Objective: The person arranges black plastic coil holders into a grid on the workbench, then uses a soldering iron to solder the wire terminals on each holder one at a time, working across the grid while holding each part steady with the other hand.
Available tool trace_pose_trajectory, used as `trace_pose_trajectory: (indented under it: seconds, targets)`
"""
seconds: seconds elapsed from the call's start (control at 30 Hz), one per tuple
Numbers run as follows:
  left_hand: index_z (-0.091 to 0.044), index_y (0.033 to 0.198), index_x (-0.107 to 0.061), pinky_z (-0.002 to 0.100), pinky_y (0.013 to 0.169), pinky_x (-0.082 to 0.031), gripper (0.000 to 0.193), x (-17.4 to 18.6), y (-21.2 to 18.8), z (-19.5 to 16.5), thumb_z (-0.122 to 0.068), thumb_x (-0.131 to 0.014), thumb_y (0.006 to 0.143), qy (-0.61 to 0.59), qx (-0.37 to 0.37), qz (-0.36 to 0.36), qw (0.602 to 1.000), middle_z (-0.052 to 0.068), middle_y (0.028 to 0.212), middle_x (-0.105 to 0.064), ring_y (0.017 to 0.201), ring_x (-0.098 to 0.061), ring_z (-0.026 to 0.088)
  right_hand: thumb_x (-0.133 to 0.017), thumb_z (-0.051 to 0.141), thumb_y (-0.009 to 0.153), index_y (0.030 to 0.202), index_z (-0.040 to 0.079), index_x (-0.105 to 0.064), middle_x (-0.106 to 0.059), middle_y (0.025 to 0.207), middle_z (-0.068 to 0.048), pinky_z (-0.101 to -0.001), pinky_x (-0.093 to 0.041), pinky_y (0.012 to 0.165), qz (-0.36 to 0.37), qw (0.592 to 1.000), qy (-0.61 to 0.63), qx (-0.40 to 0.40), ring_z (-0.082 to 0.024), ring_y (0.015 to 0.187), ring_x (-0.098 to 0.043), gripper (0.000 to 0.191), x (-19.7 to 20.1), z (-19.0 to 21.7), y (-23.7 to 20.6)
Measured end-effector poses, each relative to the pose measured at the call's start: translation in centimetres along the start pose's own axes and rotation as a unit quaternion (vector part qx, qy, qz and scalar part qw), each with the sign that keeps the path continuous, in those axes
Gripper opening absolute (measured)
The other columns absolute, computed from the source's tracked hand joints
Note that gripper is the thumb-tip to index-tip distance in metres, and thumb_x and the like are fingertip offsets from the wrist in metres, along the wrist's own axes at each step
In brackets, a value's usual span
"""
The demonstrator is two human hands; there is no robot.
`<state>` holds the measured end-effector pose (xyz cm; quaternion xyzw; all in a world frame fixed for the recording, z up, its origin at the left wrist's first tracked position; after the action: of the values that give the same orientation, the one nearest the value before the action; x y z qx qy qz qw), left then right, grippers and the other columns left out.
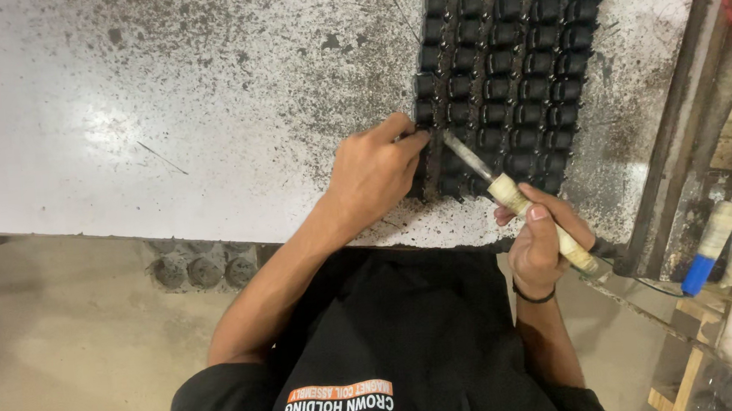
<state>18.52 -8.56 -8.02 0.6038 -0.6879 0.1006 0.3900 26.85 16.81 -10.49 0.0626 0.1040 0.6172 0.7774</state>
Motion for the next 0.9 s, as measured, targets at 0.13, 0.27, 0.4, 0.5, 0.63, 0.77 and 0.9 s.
trace_pose_trajectory:
  seconds: [0.13,0.27,0.4,0.5,0.63,0.77,0.9]
  targets:
    - [-0.005,0.1,-0.077,0.04,0.059,-0.056,0.015,-0.1,0.2,0.2,-0.007,-0.072,0.086,0.004,-0.002,-0.002,1.0,0.006,0.092,-0.065,0.07,-0.07,0.028,-0.056,0.007,0.102,0.114,-0.01,-0.065,-0.07,0.103,-0.025,-0.0394,-0.057,0.062,0.034,0.999,-0.019,-0.014,-0.032,0.072,-0.069,0.023,-0.1,-0.1,0.1]
    - [-0.004,0.099,-0.076,0.041,0.056,-0.055,0.012,-0.2,0.3,0.4,-0.007,-0.072,0.088,0.002,0.002,0.003,1.0,0.006,0.092,-0.065,0.066,-0.069,0.028,-0.057,0.007,0.101,0.113,-0.009,-0.064,-0.069,0.109,-0.025,-0.0386,-0.058,0.062,0.023,1.0,0.002,-0.012,-0.032,0.073,-0.069,0.021,-0.2,-0.1,0.2]
    - [-0.003,0.099,-0.075,0.04,0.055,-0.055,0.014,-0.8,0.1,0.8,-0.006,-0.07,0.086,0.008,-0.002,-0.001,1.0,0.009,0.091,-0.064,0.066,-0.069,0.028,-0.057,0.006,0.102,0.114,-0.011,-0.067,-0.07,0.108,-0.026,-0.0389,-0.059,0.065,0.013,0.999,-0.011,-0.032,-0.032,0.074,-0.07,0.023,-0.3,0.3,0.2]
    - [-0.004,0.098,-0.074,0.041,0.056,-0.056,0.018,-1.4,0.4,0.8,-0.003,-0.068,0.081,0.035,-0.005,0.022,0.999,0.011,0.09,-0.063,0.068,-0.07,0.03,-0.057,0.006,0.101,0.115,-0.012,-0.068,-0.071,0.095,-0.025,-0.0362,-0.057,0.061,0.08,0.994,-0.068,0.003,-0.031,0.072,-0.07,0.025,-0.1,0.8,0.8]
    - [0.0,0.096,-0.068,0.038,0.055,-0.055,0.01,0.0,1.2,-0.7,-0.001,-0.067,0.086,0.056,-0.03,0.039,0.997,0.012,0.09,-0.062,0.07,-0.069,0.027,-0.059,0.011,0.099,0.112,-0.008,-0.066,-0.072,0.103,-0.025,-0.036,-0.061,0.059,0.078,0.996,-0.016,0.043,-0.031,0.076,-0.073,0.024,0.9,1.5,2.6]
    - [-0.002,0.105,-0.069,0.039,0.049,-0.05,0.022,5.5,1.2,-3.6,0.004,-0.065,0.083,0.05,-0.068,0.03,0.996,0.008,0.085,-0.062,0.063,-0.067,0.023,-0.06,0.014,0.104,0.116,-0.008,-0.067,-0.072,0.097,-0.024,-0.0344,-0.058,0.062,0.001,0.998,0.059,0.018,-0.029,0.072,-0.071,0.026,1.1,1.6,3.4]
    - [0.0,0.112,-0.068,0.038,0.048,-0.047,0.02,8.5,2.2,-5.0,0.007,-0.068,0.094,0.016,-0.119,-0.122,0.985,0.002,0.087,-0.062,0.061,-0.064,0.018,-0.06,0.012,0.104,0.119,-0.011,-0.067,-0.07,0.106,-0.025,-0.0362,-0.058,0.063,0.026,0.997,0.039,-0.056,-0.03,0.076,-0.069,0.029,-0.4,0.8,2.9]
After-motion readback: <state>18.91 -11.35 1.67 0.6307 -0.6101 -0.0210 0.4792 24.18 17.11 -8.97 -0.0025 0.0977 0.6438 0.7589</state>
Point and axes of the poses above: each hand's wrist, its own y-axis towards the middle knuckle, its own x-axis out of the back of the hand, z = x × y, the point moved 1 cm from there along y, towards the middle knuckle
